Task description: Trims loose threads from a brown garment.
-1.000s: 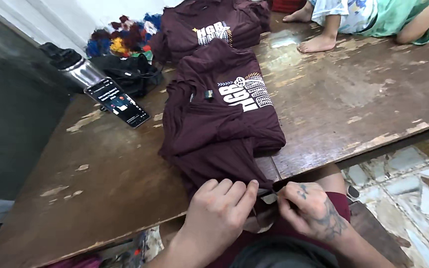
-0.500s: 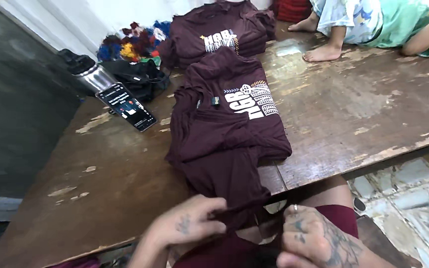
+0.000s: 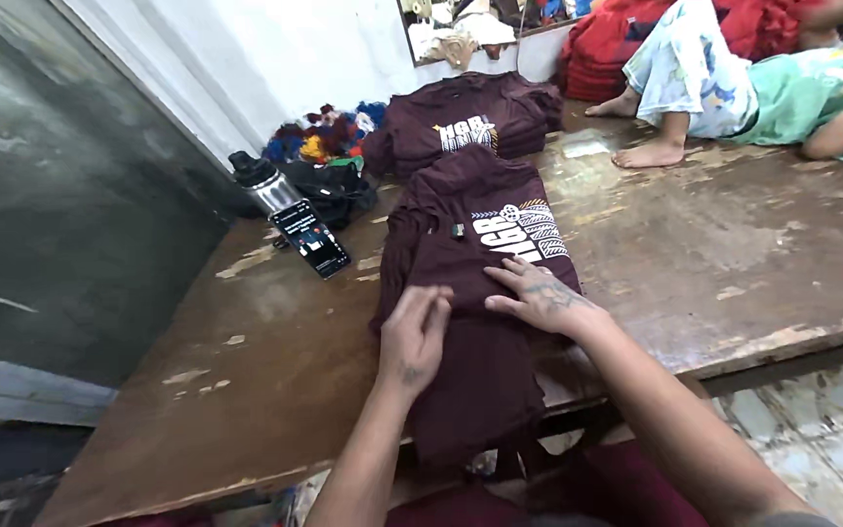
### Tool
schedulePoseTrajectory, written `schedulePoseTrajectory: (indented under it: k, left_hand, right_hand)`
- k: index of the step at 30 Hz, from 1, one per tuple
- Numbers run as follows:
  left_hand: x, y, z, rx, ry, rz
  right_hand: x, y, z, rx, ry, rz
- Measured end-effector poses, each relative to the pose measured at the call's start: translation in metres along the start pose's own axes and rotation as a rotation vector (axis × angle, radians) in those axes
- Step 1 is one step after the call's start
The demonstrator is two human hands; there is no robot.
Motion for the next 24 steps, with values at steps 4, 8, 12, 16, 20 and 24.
schedulePoseTrajectory:
  k: [4, 8, 12, 16, 20, 24]
  left_hand:
    - [0.026, 0.016, 0.08, 0.119, -0.463, 0.104]
    - [0.023, 0.013, 0.087, 0.162, -0.319, 0.254]
    - [0.032, 0.016, 0.083, 0.186, -0.365, 0.088]
    - [0.025, 0.0, 0.078, 0.025, -0.39, 0.25]
    - [0.034, 0.03, 0.05, -0.008, -0.326, 0.561]
    - [0.062, 0.052, 0.046, 0.026, -0.378, 0.509]
  right_hand:
    - [-0.017, -0.011, 0.087, -0.47, 0.48, 0.036]
    - [0.025, -0.043, 0.129, -0.682, 0.445, -0.002]
    - [0.042, -0.028, 0.159, -0.752, 0.387, -0.012]
    - [0.044, 0.002, 0.185, -0.591, 0.188, 0.041]
    - [0.029, -0.014, 0.157, -0.512, 0.406, -0.072]
    - [0.045, -0.016, 0.132, -0.484, 0.546, -0.114]
Point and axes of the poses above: each hand's wrist, its own z-axis away from the middle knuckle, its own x-axis out of the palm, y = z × x, the point moved 8 cm from there along -z, towards the middle knuckle, and after that the axes turned 11 degrees about -z, right-handed, at the moved point
